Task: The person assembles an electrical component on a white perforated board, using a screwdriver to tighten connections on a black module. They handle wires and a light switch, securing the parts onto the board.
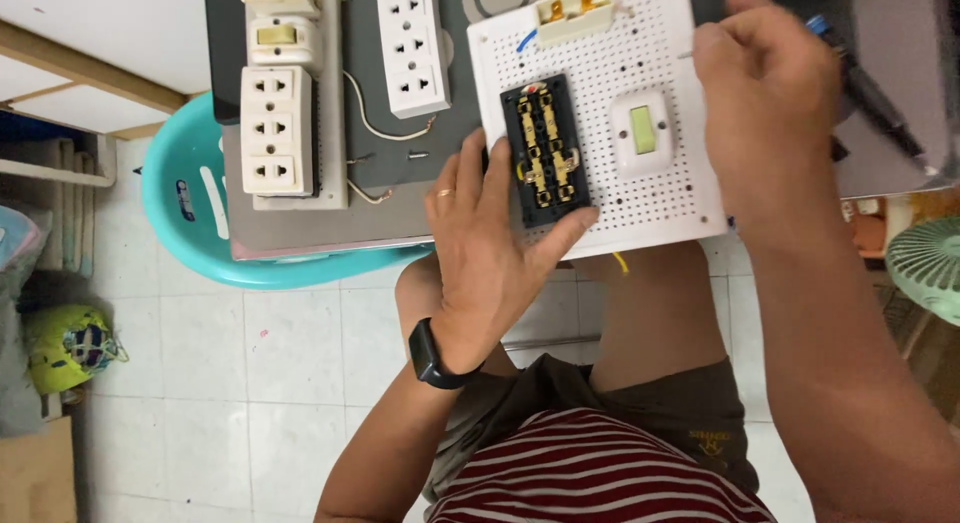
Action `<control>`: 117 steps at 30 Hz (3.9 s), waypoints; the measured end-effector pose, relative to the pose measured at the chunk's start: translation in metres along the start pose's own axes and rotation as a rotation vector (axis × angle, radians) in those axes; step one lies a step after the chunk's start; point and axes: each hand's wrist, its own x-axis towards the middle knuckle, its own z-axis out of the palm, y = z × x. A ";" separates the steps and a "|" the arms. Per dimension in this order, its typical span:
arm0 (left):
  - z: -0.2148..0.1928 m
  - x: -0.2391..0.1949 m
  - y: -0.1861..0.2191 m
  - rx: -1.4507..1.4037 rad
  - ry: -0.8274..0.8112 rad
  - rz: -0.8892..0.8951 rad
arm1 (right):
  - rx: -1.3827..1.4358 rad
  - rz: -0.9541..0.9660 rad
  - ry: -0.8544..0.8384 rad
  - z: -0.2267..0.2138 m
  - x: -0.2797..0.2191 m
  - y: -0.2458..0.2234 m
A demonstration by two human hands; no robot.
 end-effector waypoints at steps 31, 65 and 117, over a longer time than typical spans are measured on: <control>0.004 -0.010 0.019 -0.617 0.278 -0.125 | 0.872 0.164 0.416 0.010 -0.020 -0.037; -0.007 -0.005 0.033 0.073 0.351 -0.117 | 0.906 0.241 0.504 0.005 -0.024 -0.040; 0.002 -0.009 0.029 0.019 0.348 0.045 | 0.922 0.164 0.497 0.001 -0.017 -0.010</control>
